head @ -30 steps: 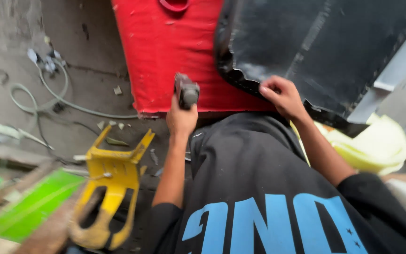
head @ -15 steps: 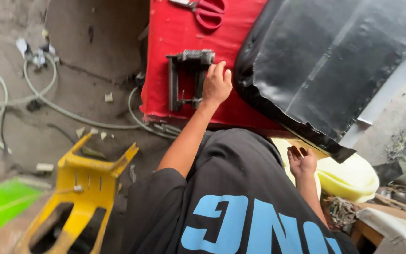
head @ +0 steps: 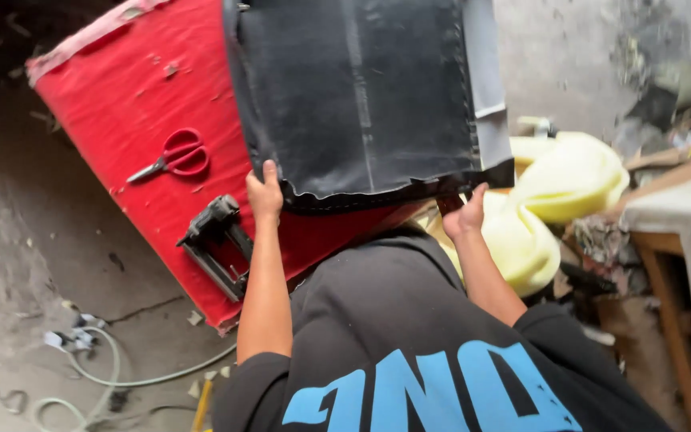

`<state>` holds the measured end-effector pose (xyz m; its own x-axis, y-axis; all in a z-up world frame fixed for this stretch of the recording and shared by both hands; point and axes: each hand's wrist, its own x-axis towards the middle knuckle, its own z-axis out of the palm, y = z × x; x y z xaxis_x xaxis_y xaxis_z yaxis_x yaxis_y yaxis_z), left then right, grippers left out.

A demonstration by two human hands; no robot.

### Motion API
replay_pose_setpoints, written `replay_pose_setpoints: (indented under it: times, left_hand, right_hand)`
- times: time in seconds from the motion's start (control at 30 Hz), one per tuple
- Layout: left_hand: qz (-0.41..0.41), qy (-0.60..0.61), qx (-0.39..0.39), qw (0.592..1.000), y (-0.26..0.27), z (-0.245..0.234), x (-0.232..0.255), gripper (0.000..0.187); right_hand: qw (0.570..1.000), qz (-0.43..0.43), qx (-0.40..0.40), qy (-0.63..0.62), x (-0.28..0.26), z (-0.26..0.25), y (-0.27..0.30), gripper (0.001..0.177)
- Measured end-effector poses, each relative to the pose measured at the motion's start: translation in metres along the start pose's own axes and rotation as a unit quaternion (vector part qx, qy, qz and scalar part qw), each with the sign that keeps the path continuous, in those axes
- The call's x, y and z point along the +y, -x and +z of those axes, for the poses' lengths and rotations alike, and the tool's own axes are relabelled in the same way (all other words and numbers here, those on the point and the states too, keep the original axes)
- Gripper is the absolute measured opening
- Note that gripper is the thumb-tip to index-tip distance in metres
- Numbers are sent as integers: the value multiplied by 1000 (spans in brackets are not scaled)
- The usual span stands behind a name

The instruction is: Stapling vinyl fabric to a seat frame using a pneumatic stapler to reupholster a chair

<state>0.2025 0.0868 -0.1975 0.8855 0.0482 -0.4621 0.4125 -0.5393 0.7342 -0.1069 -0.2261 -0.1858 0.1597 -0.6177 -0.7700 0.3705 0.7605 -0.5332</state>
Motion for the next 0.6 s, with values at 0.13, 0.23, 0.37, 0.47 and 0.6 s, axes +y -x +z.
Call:
replay_pose_setpoints:
  times: [0.13,0.23,0.37,0.47,0.6]
  left_hand:
    - [-49,-74,-14,996,8,-8,15,74]
    - [-97,-110,-41,988,36,-21,49,87]
    - [-185,-96,-101,973,74,-34,79,106]
    - [-212,-84,-121,966,81,-40,87,100]
    - [-106,-322,-98,936,2,-38,21,83]
  right_hand:
    - [999,-8,-23,-29,0,-4,0,82]
    - [999,0,-7,-46,-6,6,5,74]
    - [999,1,9,-53,-10,8,7,70]
    - [999,-6,12,-42,7,-32,-39,70]
    - [999,-9,25,-23,33,-77,-91,81]
